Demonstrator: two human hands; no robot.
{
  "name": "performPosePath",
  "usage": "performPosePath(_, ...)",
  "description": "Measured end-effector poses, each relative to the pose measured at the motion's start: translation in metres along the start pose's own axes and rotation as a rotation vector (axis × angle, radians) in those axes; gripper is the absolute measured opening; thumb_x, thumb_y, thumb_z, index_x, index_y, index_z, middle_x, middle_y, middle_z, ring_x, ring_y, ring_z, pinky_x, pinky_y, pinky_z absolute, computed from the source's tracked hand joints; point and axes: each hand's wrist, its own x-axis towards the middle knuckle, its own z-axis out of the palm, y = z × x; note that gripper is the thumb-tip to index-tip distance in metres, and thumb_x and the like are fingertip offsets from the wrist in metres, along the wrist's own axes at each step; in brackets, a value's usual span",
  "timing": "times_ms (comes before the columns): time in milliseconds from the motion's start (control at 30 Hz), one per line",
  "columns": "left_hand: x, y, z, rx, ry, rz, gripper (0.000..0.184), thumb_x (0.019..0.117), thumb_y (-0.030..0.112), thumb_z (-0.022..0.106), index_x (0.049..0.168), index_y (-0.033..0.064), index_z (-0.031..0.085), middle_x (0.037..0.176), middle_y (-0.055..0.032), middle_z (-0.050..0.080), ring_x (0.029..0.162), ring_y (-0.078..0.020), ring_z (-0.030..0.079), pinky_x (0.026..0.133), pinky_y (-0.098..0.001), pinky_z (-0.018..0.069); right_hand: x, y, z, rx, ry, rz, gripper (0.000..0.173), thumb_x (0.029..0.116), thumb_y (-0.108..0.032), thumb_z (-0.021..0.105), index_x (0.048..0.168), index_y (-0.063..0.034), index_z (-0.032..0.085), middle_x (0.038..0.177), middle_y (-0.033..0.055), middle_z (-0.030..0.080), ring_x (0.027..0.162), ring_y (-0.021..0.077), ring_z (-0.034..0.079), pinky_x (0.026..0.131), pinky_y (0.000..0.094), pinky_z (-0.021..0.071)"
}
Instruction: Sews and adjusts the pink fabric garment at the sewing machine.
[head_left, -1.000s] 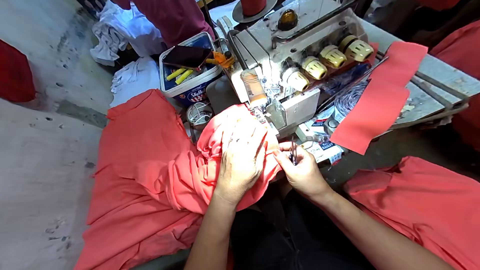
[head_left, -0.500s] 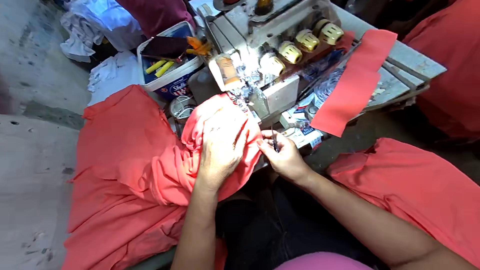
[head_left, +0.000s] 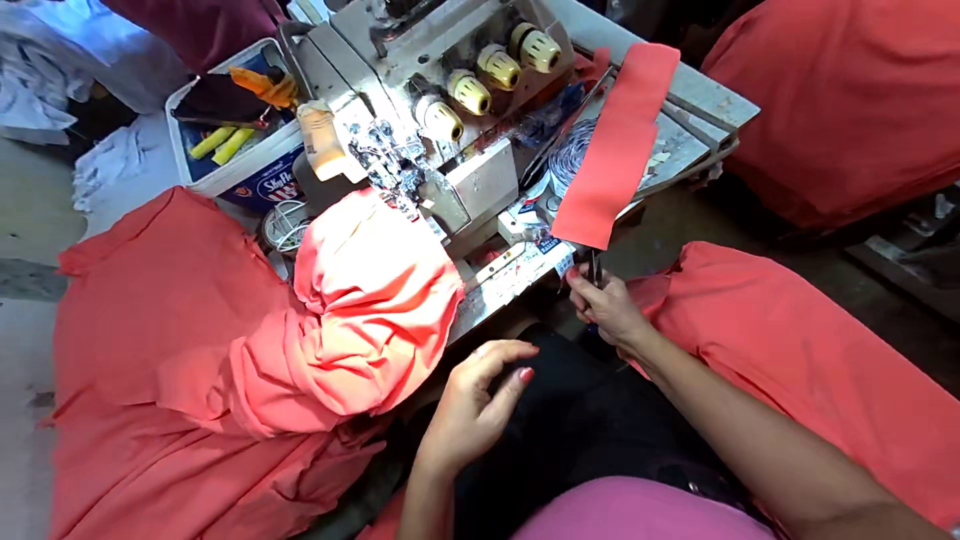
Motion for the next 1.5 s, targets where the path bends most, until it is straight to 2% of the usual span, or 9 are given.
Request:
performPosePath(133,0.023,-0.002,0.016,-0.231,0.049,-0.395,0.037,0.1045,0.008,0.046,0.137,-0.0084,0.051,0.125,-0.0146,0.065,0.110,-0.0129,0.066,0.091,-0.0296,0.0560,-0.038,-0.005,0.009,0.041,-0.101,0.085,0.007,0.1016,-0.006,0.052,0.098,-0.0111,0.056,0.059,-0.0123,0.046,0.045,-0.0018,0.040,0.045,0.0154,0.0377)
performPosePath(233,0.048,-0.003,0.034,-0.462,0.128,-0.535,0.038,0.1028,0.004,0.051,0.138,-0.0048,0.042,0.112,-0.0081,0.067,0.093,-0.0085,0.068,0.080,-0.0261,0.0571,-0.079,-0.007,0.018,0.121,-0.152,0.064,0.011,0.1001,-0.007,0.052,0.096,-0.0163,0.058,0.059,-0.0150,0.049,0.047,-0.0043,0.043,0.045,0.0139,0.0386)
performPosePath(367,0.074,-0.005,0.041,-0.493,0.153,-0.574,0.030,0.0942,-0.007,0.062,0.123,-0.0070,0.057,0.095,-0.0057,0.070,0.080,-0.0082,0.069,0.077,-0.0255,0.0592,-0.090,0.002,0.011,-0.115,-0.262,-0.171,0.007,0.0984,-0.011,0.058,0.096,-0.0068,0.062,0.075,-0.0149,0.054,0.061,-0.0112,0.046,0.059,0.0083,0.0409)
performPosePath(467,0.082,-0.001,0.030,-0.386,0.082,-0.550,0.020,0.0915,-0.006,0.067,0.111,-0.0044,0.067,0.091,-0.0029,0.072,0.077,-0.0049,0.069,0.075,-0.0226,0.0589,-0.076,-0.005,-0.013,-0.395,-0.320,-0.395,0.049,0.1033,-0.044,0.052,0.117,0.0034,0.059,0.078,-0.0063,0.053,0.067,-0.0059,0.047,0.063,0.0144,0.0425)
performPosePath(533,0.083,0.000,0.020,-0.367,0.023,-0.535,0.026,0.0903,-0.008,0.067,0.116,-0.0047,0.067,0.096,-0.0034,0.073,0.081,-0.0044,0.070,0.078,-0.0216,0.0588,-0.066,-0.019,-0.029,-0.632,-0.239,-0.495,0.056,0.1060,-0.049,0.043,0.121,0.0016,0.062,0.082,0.0017,0.060,0.069,0.0044,0.054,0.064,0.0254,0.0480)
performPosePath(633,0.082,-0.001,0.010,-0.360,-0.043,-0.546,0.035,0.0891,-0.009,0.068,0.124,-0.0042,0.066,0.105,-0.0047,0.074,0.085,-0.0043,0.071,0.080,-0.0215,0.0590,-0.060,-0.039,-0.034,-0.998,-0.084,-0.648,0.042,0.1021,-0.036,0.051,0.117,-0.0016,0.070,0.088,0.0134,0.069,0.072,0.0269,0.066,0.060,0.0454,0.0528)
performPosePath(700,0.081,-0.003,0.007,-0.382,-0.072,-0.541,0.042,0.0879,-0.010,0.068,0.129,-0.0038,0.063,0.111,-0.0054,0.073,0.086,-0.0044,0.071,0.080,-0.0217,0.0596,-0.057,-0.040,-0.031,-1.150,-0.020,-0.800,0.034,0.1008,-0.030,0.053,0.111,-0.0044,0.074,0.084,0.0143,0.067,0.071,0.0324,0.068,0.056,0.0463,0.0528)
performPosePath(933,0.079,-0.003,0.003,-0.414,-0.146,-0.539,0.060,0.0862,-0.012,0.068,0.143,-0.0026,0.053,0.122,-0.0069,0.071,0.091,-0.0048,0.071,0.083,-0.0224,0.0597,-0.051,-0.031,-0.005,-1.264,0.071,-1.054,0.027,0.1026,-0.020,0.053,0.094,-0.0004,0.071,0.073,0.0137,0.065,0.065,0.0305,0.065,0.052,0.0388,0.0486)
performPosePath(1500,0.078,-0.002,0.004,-0.402,-0.146,-0.589,0.059,0.0869,-0.011,0.068,0.143,-0.0031,0.053,0.117,-0.0079,0.071,0.086,-0.0036,0.070,0.080,-0.0203,0.0585,-0.049,-0.030,0.010,-1.342,0.044,-1.101,0.021,0.0990,-0.009,0.052,0.090,-0.0002,0.068,0.075,0.0146,0.063,0.066,0.0312,0.064,0.049,0.0379,0.0443)
